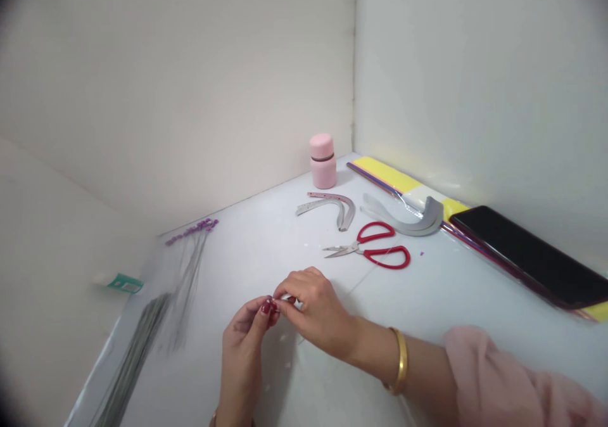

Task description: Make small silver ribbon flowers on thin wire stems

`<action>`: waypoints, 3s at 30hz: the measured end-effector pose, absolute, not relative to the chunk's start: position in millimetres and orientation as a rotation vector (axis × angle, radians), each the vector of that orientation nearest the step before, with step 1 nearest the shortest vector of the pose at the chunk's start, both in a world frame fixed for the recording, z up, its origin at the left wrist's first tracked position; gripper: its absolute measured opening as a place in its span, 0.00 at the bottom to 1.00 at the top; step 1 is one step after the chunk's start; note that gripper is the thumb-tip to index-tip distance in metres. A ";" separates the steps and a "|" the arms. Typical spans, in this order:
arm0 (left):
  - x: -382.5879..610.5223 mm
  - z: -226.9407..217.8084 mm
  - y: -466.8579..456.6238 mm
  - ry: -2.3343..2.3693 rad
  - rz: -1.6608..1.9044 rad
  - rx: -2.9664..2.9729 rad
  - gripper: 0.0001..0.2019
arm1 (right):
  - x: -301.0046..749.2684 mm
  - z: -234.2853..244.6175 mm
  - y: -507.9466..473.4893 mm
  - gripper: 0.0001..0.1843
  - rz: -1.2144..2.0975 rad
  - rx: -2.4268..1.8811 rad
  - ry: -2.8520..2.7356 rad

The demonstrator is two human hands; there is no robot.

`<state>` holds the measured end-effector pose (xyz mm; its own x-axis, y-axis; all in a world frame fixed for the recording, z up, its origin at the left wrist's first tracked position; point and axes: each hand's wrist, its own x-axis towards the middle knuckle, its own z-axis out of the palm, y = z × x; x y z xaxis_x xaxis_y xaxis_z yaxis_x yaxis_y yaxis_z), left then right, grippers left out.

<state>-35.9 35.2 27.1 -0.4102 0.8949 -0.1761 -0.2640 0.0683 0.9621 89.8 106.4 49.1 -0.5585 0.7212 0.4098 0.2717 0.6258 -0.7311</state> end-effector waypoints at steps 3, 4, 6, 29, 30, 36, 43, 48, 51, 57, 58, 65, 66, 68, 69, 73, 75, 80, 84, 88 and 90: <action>-37.3 25.9 34.7 1.378 1.513 0.711 0.07 | 90.0 47.2 107.1 0.04 0.792 -0.758 -2.142; -37.7 25.5 34.9 1.378 1.508 0.713 0.07 | 90.0 46.8 107.4 0.05 0.790 -0.756 -2.147; -38.2 25.1 35.6 1.376 1.501 0.710 0.08 | 89.9 46.0 108.2 0.05 0.786 -0.758 -2.156; -42.9 13.8 38.0 1.548 1.431 0.711 0.07 | 89.9 26.3 116.6 0.06 0.652 -0.708 -2.307; -43.3 13.4 38.4 1.563 1.421 0.714 0.07 | 89.5 24.0 117.8 0.06 0.641 -0.712 -2.320; -49.0 8.5 41.5 1.659 1.382 0.715 0.08 | 99.8 18.5 123.6 0.05 0.590 -0.789 -2.390; -51.6 5.4 43.3 1.710 1.379 0.652 0.12 | 185.6 24.7 147.0 0.08 0.402 -1.107 -2.370; -50.2 6.7 43.7 1.729 1.364 0.611 0.12 | 238.5 33.1 168.8 0.10 0.282 -1.292 -2.394; -50.9 5.3 43.1 1.726 1.364 0.599 0.13 | 240.4 35.9 167.0 0.11 0.277 -1.212 -2.523; -54.0 -4.3 45.4 1.694 1.395 0.544 0.12 | 228.1 28.4 139.0 0.03 0.270 -1.137 -2.704; -54.5 -5.8 46.2 1.688 1.399 0.536 0.12 | 228.7 29.1 134.0 0.04 0.283 -1.129 -2.724; -52.0 -1.2 44.1 1.675 1.420 0.547 0.12 | 232.7 40.7 152.8 0.14 0.258 -1.188 -2.650; -51.3 1.2 43.0 1.674 1.433 0.553 0.12 | 231.2 39.3 162.2 0.18 0.246 -1.191 -2.645; -50.5 5.2 41.3 1.665 1.446 0.568 0.11 | 227.4 34.4 179.7 0.24 0.237 -1.179 -2.656; -50.6 6.5 40.9 1.658 1.448 0.581 0.12 | 226.0 31.4 187.0 0.27 0.236 -1.163 -2.670; -51.7 6.2 41.3 1.623 1.468 0.605 0.12 | 228.8 19.8 204.5 0.31 0.217 -1.097 -2.721; -52.0 3.9 41.8 1.615 1.477 0.601 0.12 | 233.2 14.8 208.4 0.33 0.200 -1.085 -2.734; -51.8 -0.8 42.2 1.618 1.485 0.578 0.12 | 237.4 4.9 213.9 0.34 0.203 -1.051 -2.755; -52.3 -0.2 42.9 1.634 1.469 0.567 0.11 | 240.8 2.8 220.1 0.34 0.209 -1.039 -2.739; -52.4 2.2 43.2 1.659 1.432 0.558 0.11 | 245.1 11.2 224.7 0.36 0.260 -1.029 -2.738; -52.5 2.7 43.1 1.673 1.418 0.552 0.11 | 245.2 16.3 226.2 0.35 0.284 -1.011 -2.750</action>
<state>-52.5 43.1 2.7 -0.5393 0.7791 -0.3197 -0.1875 0.2590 0.9475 245.2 226.2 16.3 -0.7470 0.6543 0.1178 0.6164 0.7480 -0.2459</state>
